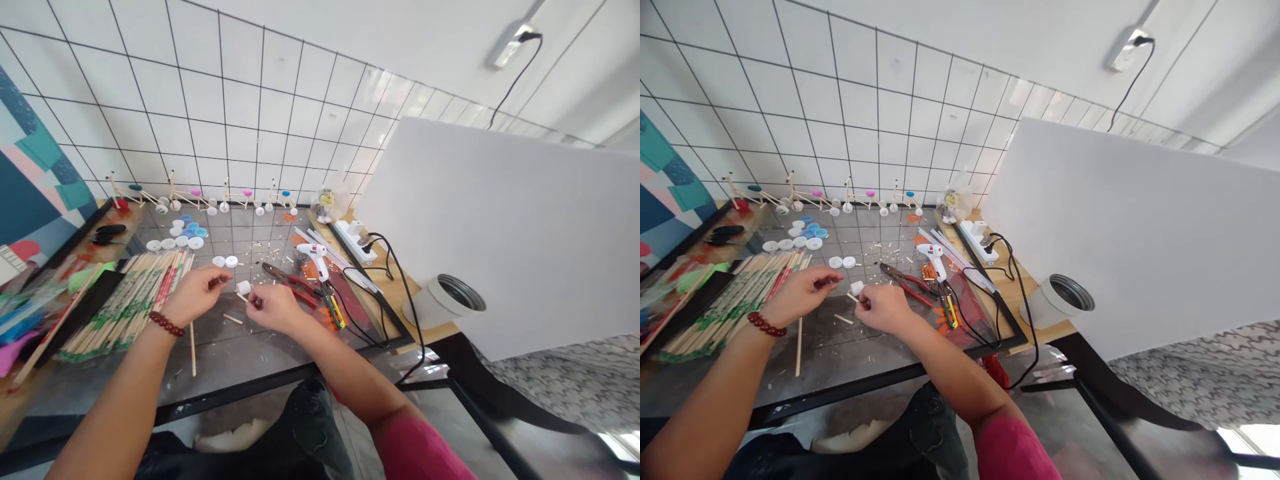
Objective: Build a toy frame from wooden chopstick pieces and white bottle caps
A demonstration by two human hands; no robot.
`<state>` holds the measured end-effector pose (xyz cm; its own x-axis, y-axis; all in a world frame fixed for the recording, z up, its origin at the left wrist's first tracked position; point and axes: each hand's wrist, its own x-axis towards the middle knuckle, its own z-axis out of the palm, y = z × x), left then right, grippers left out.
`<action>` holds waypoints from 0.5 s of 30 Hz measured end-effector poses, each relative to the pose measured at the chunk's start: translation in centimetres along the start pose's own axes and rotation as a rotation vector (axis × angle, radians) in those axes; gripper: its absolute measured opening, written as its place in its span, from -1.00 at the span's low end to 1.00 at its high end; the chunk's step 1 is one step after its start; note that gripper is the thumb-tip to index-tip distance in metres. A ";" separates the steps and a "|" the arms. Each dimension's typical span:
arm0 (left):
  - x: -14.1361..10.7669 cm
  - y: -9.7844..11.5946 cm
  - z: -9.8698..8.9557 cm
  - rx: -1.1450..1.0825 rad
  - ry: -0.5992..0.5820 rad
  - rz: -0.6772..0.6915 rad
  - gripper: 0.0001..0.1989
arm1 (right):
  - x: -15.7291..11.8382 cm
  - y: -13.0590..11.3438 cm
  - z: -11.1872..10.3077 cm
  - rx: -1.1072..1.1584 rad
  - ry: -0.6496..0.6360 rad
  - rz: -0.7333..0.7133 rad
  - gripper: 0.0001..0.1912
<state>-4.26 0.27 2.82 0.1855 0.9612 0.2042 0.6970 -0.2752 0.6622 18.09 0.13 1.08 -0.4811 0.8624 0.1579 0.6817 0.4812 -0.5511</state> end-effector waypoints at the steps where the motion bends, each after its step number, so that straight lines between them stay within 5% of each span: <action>1: 0.0 0.0 0.2 0.006 0.010 0.025 -0.63 | 0.0 0.1 -0.4 -0.011 0.018 -0.014 -0.94; 7: 0.0 -0.5 1.7 0.069 -0.073 0.094 -0.28 | 0.6 1.7 -2.8 0.023 0.237 0.119 -0.89; 15: 0.3 -1.4 2.1 0.080 -0.134 0.018 -0.20 | 0.5 2.1 -4.6 -0.356 -0.103 0.192 -0.78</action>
<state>-3.70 1.03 0.43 0.2858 0.9515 0.1136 0.7447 -0.2951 0.5986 21.83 2.28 3.82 -0.3669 0.9302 -0.0134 0.9038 0.3529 -0.2421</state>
